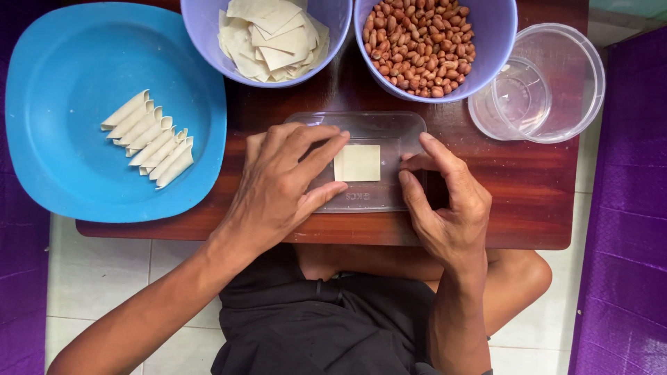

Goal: Wrapping individual peanuts in small square dough wrappers and rolling them into small cylinders.

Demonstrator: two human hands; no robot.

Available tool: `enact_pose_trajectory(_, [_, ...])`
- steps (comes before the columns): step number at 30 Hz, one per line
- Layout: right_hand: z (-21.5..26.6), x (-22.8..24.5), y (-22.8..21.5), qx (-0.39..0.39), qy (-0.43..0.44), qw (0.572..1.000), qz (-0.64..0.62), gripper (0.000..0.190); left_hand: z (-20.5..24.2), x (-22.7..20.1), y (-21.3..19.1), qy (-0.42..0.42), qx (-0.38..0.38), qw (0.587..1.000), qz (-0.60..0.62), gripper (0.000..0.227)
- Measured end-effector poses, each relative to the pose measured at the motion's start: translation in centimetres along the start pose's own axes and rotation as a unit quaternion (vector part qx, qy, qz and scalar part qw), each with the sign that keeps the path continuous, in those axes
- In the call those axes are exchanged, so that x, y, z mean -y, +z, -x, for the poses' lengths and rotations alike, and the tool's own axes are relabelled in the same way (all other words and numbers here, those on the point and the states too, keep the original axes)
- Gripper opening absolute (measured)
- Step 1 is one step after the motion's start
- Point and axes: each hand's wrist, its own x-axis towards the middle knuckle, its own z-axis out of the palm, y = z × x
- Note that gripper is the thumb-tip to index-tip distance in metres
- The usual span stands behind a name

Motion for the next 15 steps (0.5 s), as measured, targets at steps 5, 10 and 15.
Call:
enact_pose_trajectory(5, [0.0,-0.1,0.0,0.0,0.013,1.0,-0.001,0.052,-0.5,0.6,0.0,0.023,0.02,0.999,0.013,0.054])
enact_pose_trajectory(10, [0.0,0.2,0.1,-0.004,0.024,1.0,0.013,0.051,-0.6,1.4,0.1,0.033,0.019,0.999,0.036,0.051])
enact_pose_trajectory(15, [-0.2,0.3,0.4,-0.034,0.028,0.999,0.013,0.046,-0.5,1.4,0.3,0.011,-0.037,0.995,0.087,0.05])
